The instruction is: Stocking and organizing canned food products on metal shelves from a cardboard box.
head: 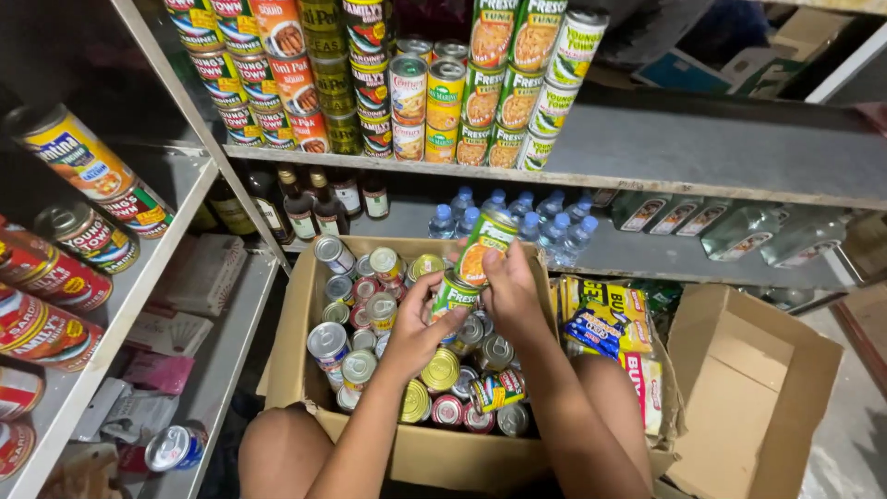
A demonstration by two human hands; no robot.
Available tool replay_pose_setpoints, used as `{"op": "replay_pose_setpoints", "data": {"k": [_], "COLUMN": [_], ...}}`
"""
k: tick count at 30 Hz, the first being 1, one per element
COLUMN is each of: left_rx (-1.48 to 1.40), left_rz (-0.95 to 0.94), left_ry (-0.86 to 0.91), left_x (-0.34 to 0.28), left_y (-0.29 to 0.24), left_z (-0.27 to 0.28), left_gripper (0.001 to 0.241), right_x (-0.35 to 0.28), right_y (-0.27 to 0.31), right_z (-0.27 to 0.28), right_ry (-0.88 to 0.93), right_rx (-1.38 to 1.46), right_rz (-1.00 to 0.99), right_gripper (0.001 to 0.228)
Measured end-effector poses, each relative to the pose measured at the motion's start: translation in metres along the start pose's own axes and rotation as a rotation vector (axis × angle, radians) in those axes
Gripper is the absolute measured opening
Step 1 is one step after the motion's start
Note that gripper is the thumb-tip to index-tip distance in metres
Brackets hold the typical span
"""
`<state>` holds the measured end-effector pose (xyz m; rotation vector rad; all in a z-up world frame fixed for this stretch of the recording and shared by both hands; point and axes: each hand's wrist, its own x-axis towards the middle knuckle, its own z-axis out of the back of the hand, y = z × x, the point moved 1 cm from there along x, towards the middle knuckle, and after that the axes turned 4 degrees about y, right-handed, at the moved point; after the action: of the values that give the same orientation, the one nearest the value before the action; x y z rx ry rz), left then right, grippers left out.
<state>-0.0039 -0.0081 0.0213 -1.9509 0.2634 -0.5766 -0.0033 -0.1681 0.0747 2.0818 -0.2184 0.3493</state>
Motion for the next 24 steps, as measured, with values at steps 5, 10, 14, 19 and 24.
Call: {"op": "replay_pose_setpoints", "data": {"k": [5, 10, 14, 19, 24], "left_rx": [0.045, 0.018, -0.002, -0.170, -0.308], "left_rz": [-0.025, -0.042, -0.029, -0.023, -0.017], "left_ry": [0.012, 0.017, 0.003, 0.011, 0.056], "left_x": [-0.005, -0.004, -0.006, -0.010, -0.014], "left_y": [-0.003, -0.004, -0.004, 0.002, 0.002], "left_z": [-0.007, -0.009, -0.010, -0.008, -0.009], "left_gripper": [0.060, 0.060, 0.059, 0.058, 0.057], "right_x": [-0.002, 0.000, -0.004, -0.005, -0.008], "right_y": [0.001, -0.009, -0.008, -0.012, -0.012], "right_z": [-0.007, -0.005, -0.010, -0.009, -0.009], "right_ry": [0.078, 0.134, 0.140, 0.118, 0.162], "right_rx": [-0.151, -0.094, -0.105, -0.172, -0.156], "right_rz": [-0.102, -0.050, -0.070, -0.138, -0.156], "right_gripper": [0.050, 0.053, 0.055, 0.059, 0.061]}}
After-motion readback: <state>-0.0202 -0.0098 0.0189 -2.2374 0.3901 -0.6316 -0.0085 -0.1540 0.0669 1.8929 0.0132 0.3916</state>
